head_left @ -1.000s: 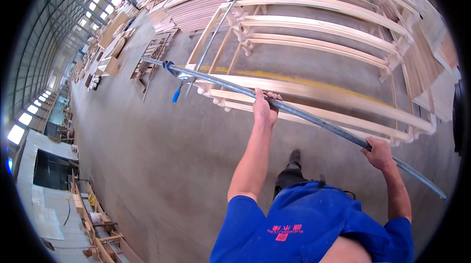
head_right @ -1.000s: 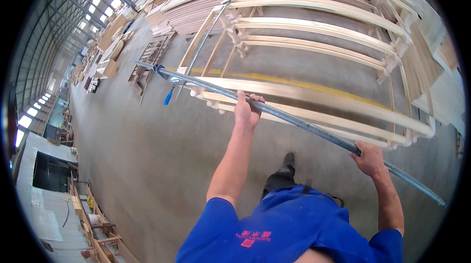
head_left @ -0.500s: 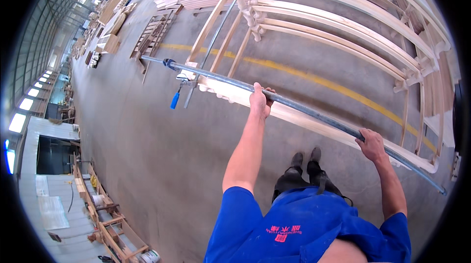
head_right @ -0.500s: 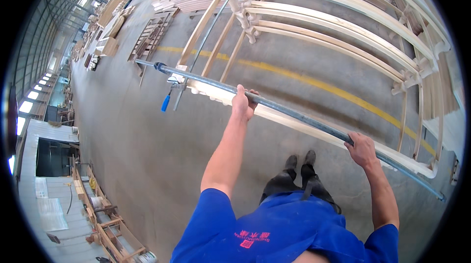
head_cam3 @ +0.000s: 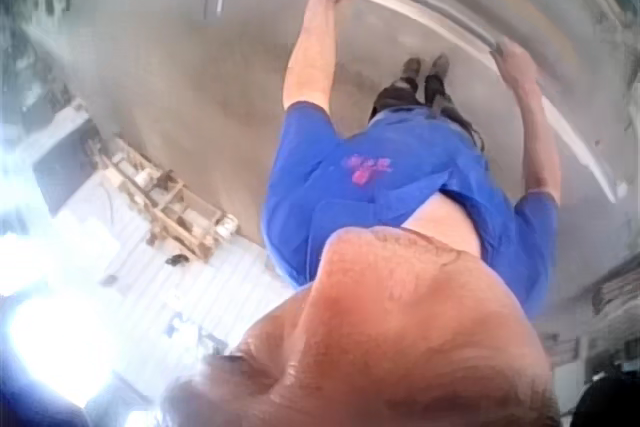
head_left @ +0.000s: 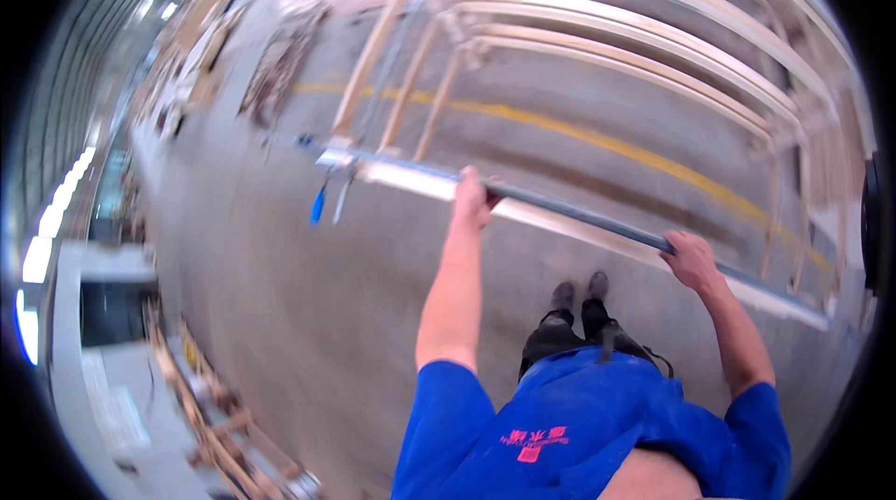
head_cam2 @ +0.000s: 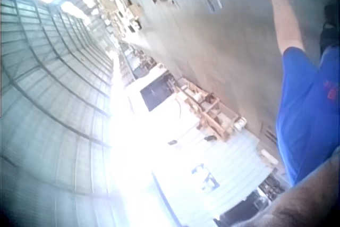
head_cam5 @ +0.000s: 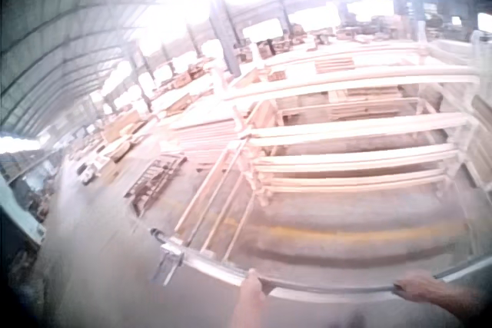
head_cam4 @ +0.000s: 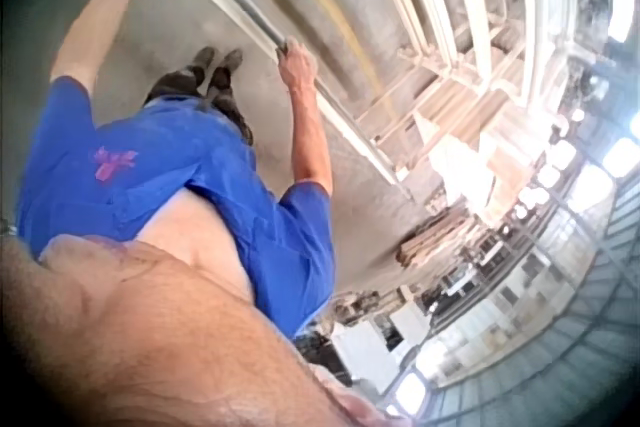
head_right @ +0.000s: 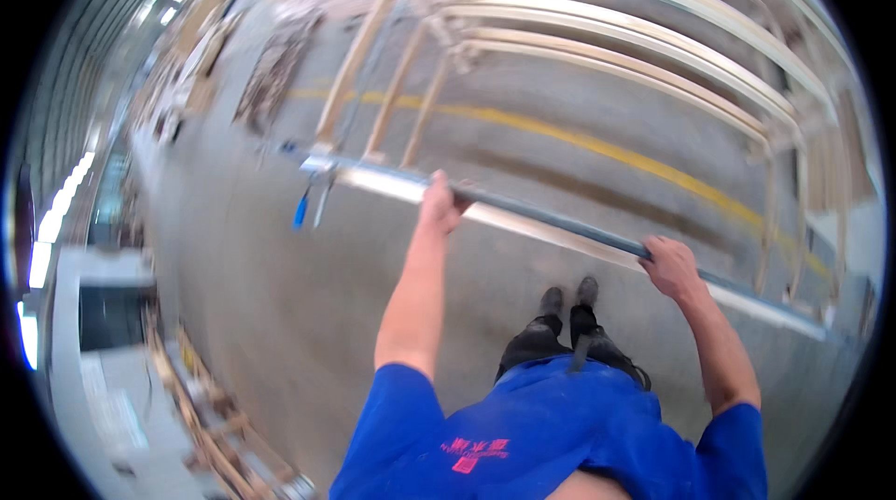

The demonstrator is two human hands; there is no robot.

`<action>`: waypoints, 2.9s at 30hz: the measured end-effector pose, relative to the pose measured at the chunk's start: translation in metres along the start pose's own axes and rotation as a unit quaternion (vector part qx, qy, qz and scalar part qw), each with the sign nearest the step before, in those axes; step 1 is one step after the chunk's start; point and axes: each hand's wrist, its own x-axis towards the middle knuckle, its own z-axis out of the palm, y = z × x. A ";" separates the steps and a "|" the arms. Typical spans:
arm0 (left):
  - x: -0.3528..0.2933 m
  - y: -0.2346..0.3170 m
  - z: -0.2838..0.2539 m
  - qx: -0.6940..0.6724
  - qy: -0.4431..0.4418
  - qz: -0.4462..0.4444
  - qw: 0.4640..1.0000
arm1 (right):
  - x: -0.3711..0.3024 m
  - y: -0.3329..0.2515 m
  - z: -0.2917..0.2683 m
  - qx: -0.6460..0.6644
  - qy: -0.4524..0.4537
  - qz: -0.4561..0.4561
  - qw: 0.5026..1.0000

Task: The person assembles wooden furniture frames by positioning a long metal pipe clamp over the components, tightening the clamp with its screw handle, and then removing the clamp.

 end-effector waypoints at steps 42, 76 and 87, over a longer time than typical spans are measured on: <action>0.063 -0.014 -0.043 0.130 -0.216 -0.059 0.966 | 0.050 0.067 0.101 0.076 0.113 -0.095 0.986; 0.275 0.351 -0.307 0.081 -0.061 0.053 0.993 | 0.315 -0.335 0.127 0.032 -0.331 0.100 0.938; 0.272 0.357 -0.302 0.065 -0.102 0.051 0.991 | 0.309 -0.332 0.135 -0.007 -0.304 0.120 0.945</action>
